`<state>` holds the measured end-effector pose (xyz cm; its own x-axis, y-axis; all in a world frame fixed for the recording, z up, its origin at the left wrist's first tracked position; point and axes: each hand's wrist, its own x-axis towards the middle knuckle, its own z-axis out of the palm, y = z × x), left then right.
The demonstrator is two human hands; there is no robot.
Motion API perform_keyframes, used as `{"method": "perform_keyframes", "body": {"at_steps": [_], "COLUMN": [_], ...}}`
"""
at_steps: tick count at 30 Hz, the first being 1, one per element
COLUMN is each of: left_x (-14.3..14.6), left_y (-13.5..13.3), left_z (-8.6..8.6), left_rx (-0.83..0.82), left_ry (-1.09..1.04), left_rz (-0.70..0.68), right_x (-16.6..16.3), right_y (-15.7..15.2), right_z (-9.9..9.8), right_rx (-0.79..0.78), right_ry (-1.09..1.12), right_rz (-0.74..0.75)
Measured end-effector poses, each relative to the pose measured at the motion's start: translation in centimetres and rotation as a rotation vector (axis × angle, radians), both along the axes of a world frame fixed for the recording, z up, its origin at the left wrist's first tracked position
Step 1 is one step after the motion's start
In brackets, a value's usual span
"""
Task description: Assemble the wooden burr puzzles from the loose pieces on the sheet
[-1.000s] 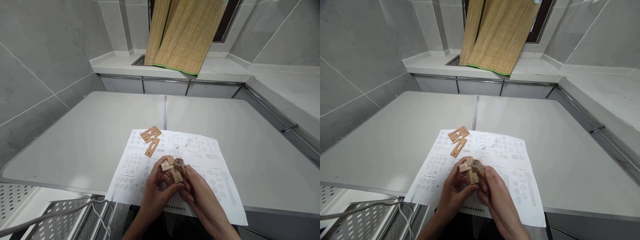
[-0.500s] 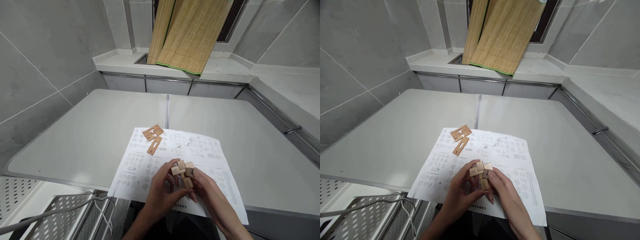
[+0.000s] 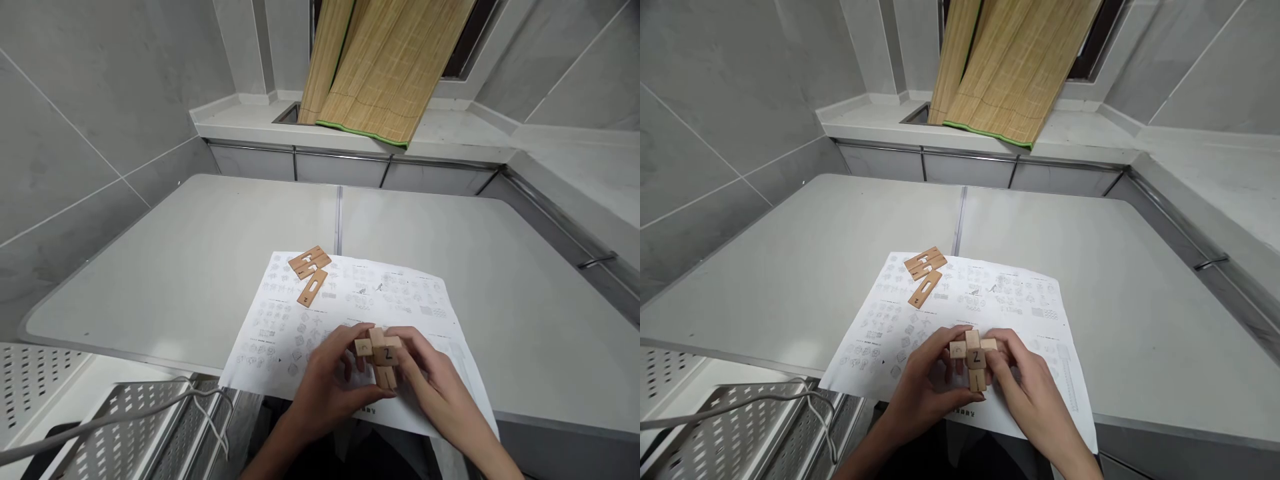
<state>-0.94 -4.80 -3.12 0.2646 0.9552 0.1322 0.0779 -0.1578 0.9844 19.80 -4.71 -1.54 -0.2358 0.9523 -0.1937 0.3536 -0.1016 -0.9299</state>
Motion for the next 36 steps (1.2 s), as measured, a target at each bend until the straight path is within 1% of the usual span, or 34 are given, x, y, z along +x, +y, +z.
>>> {"method": "perform_keyframes", "body": {"at_steps": [2,4,7,10,13,16,19,23,25,28,31,34,36], "left_x": [0.0,-0.1,-0.1,0.0,0.1,0.2,0.4,0.5,0.6,0.6,0.7,0.8,0.8], "left_y": [0.0,0.1,0.2,0.3,0.3,0.2,0.2,0.3,0.3,0.3,0.3,0.4,0.4], "left_z": [0.0,0.0,-0.1,-0.3,-0.5,-0.5,-0.4,-0.2,0.0,0.2,0.4,0.3,0.2], "left_rx": [0.012,0.029,0.038,0.023,-0.044,-0.101,-0.120,-0.122,-0.124,-0.118,-0.112,-0.107,-0.102], "left_ry": [0.028,0.052,0.070,0.084,0.066,0.056,0.072,0.076,0.084,0.100,0.117,0.148,0.175], "left_rz": [-0.008,-0.027,-0.061,-0.075,-0.057,-0.024,-0.015,-0.030,-0.039,-0.044,-0.044,-0.042,-0.035], "right_x": [0.3,0.3,0.4,0.7,1.8,3.8,6.3,9.3,10.2,10.7,10.8,10.8,10.8], "right_y": [0.2,0.3,0.5,0.6,1.0,2.0,4.0,7.0,8.1,9.2,9.6,9.3,8.3], "right_z": [-0.2,-0.4,-0.5,-0.5,-0.6,-0.9,-1.5,-2.4,-2.7,-2.9,-2.8,-2.5,-2.3], "right_rx": [0.056,0.017,-0.094,-0.095,-0.032,0.046,0.125,0.223,0.230,0.199,0.149,0.095,0.079], "right_ry": [-0.073,-0.049,0.033,0.020,-0.083,-0.234,-0.416,-0.588,-0.637,-0.694,-0.751,-0.775,-0.771], "right_rz": [0.010,0.016,0.053,0.059,-0.029,-0.168,-0.345,-0.501,-0.565,-0.612,-0.625,-0.603,-0.589]}}
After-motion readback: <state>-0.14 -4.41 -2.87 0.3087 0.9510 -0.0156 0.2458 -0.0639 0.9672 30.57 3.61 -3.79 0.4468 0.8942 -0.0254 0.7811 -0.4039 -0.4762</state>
